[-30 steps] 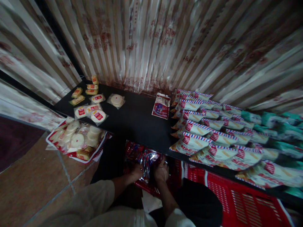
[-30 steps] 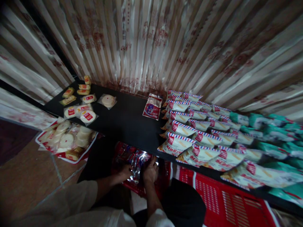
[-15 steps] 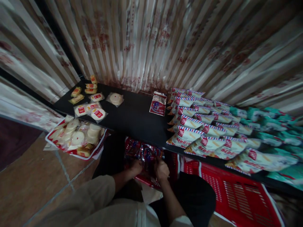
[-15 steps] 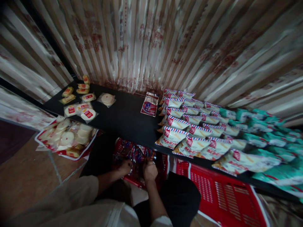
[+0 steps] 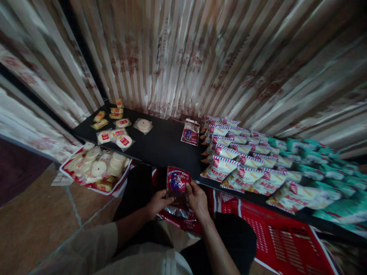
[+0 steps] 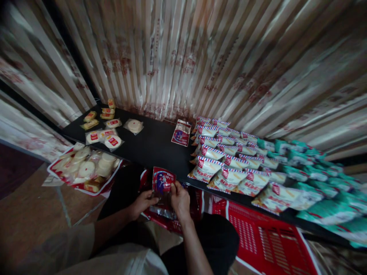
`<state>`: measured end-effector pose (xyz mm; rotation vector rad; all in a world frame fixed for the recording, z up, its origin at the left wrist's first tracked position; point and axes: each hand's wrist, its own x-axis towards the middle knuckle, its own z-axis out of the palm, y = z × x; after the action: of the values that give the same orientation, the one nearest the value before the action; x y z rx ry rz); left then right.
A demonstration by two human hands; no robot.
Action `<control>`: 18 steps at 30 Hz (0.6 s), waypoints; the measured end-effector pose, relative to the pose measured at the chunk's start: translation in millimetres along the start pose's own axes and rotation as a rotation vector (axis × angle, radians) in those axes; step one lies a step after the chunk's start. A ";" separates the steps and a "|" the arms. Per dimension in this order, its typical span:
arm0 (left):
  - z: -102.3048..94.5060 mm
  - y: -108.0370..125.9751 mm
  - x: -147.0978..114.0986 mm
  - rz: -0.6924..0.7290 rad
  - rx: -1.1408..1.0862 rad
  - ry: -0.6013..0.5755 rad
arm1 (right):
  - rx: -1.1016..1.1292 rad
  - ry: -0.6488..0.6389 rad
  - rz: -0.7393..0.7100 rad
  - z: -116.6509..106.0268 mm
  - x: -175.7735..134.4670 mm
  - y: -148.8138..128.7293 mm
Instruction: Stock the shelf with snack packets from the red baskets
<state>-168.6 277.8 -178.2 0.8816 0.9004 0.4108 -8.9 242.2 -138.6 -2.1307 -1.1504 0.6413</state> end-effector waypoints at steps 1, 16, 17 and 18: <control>0.2 5.3 -3.3 0.022 -0.028 -0.023 | 0.036 0.013 -0.001 -1.2 2.6 -4.2; -37.9 110.8 7.6 0.227 0.768 -0.014 | -0.151 0.411 -0.224 -6.7 18.1 -34.6; -41.1 121.7 8.2 0.265 0.865 -0.075 | -0.222 0.434 -0.343 -9.5 17.2 -40.6; -43.4 131.9 8.7 0.300 0.968 -0.136 | -0.269 0.417 -0.455 -12.0 16.9 -46.7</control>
<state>-193.5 382.5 -90.1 1.9233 0.8302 0.1433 -18.2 273.0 -98.8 -1.9762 -1.4631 -0.1648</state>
